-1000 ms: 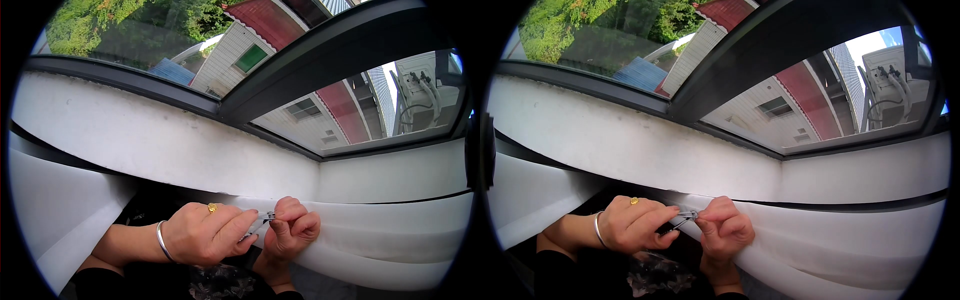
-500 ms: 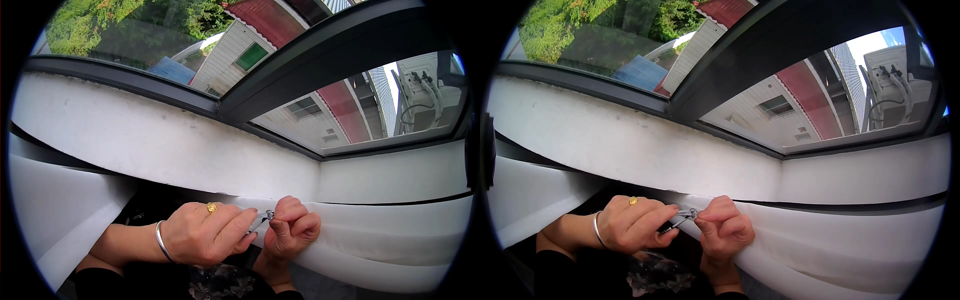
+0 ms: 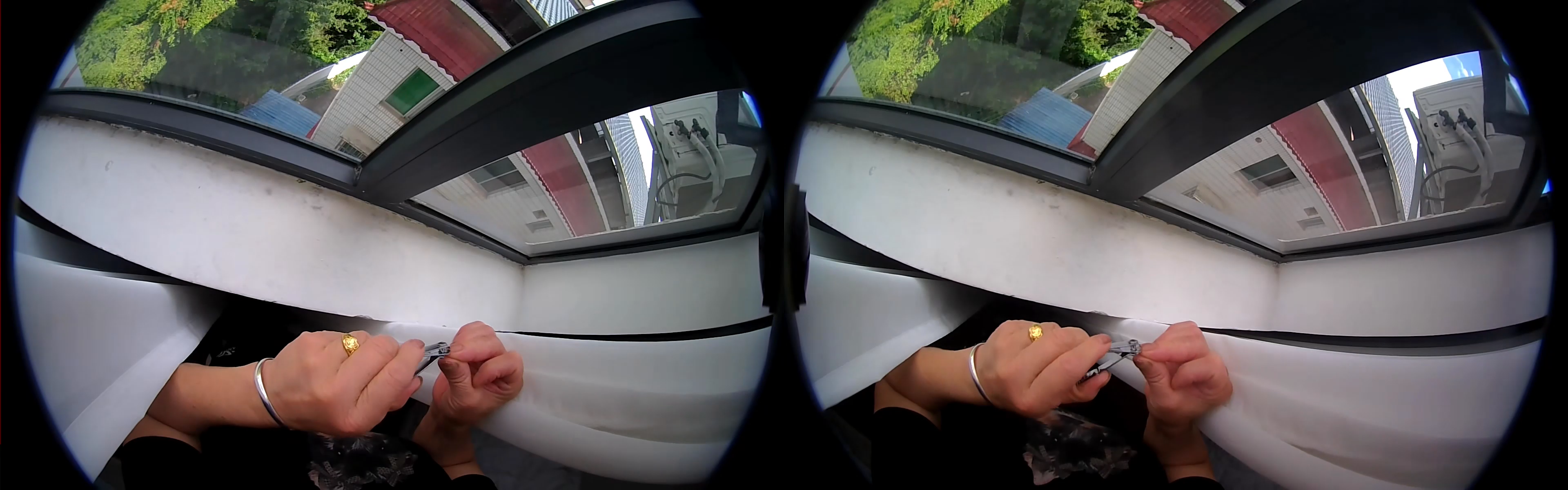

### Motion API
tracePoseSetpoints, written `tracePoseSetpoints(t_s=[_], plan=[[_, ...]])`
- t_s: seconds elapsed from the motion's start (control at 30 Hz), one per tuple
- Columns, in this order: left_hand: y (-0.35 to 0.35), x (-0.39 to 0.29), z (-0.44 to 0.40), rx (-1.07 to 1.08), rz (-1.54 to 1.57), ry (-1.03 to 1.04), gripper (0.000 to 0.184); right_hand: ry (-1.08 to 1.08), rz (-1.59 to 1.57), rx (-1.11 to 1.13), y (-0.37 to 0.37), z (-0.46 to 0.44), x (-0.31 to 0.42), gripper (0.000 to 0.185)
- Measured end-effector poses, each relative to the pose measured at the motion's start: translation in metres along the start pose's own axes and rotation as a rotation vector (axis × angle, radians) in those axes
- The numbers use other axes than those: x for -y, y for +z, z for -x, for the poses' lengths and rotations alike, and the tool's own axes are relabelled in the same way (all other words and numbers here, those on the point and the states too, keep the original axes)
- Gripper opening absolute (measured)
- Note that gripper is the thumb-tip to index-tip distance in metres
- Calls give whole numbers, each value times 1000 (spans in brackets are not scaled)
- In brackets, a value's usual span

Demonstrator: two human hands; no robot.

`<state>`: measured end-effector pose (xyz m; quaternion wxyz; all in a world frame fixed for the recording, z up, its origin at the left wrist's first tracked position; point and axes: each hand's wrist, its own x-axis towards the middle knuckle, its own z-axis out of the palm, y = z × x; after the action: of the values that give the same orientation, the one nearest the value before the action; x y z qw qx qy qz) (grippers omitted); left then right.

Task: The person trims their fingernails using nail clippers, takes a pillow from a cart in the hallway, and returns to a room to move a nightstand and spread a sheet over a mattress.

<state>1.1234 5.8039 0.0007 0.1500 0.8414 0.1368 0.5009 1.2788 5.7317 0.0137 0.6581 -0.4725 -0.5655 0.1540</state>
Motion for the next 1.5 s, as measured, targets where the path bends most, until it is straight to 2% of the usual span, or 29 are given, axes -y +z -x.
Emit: tracePoseSetpoints(t_s=[0.13,0.3,0.63,0.73,0.83,0.87,0.9,0.93,0.97,1.03,1.07,1.13,1.37,1.43,1.5], plan=[[-7,-3,-1,78,27,-15,26,-19,16,14,-1,-1,1,38],[-9,-2,-2,144,-32,72,23,-35,13,24,-2,-1,0,37],[-5,0,-2,130,-62,117,21,-31,73,28,-3,0,2,38],[-4,2,-4,31,-104,157,27,-15,76,43,-5,1,2,38],[-14,0,-5,107,36,75,18,84,86,-9,-5,2,-4,38],[-14,1,-6,-7,201,-56,16,84,87,-12,-5,2,-4,38],[-14,3,-9,-121,366,-186,15,168,-98,-54,-4,2,-5,38],[-23,6,-10,-16,441,-305,15,249,-283,-98,-4,2,-5,38],[-25,9,-9,47,508,-371,15,244,-280,-106,-2,2,-6,38],[-29,8,-1,161,827,-699,16,411,-661,-114,3,1,-7,40],[-28,9,3,168,828,-694,16,443,-704,-74,3,2,-7,39],[-29,9,5,173,1074,-871,18,476,-745,-71,5,4,-7,37],[-24,9,16,213,1055,-904,19,533,-829,-87,10,10,-9,34],[-22,8,18,247,909,-822,20,529,-831,-91,9,10,-10,34],[-19,4,17,195,888,-879,24,518,-828,-104,8,11,-11,34]])
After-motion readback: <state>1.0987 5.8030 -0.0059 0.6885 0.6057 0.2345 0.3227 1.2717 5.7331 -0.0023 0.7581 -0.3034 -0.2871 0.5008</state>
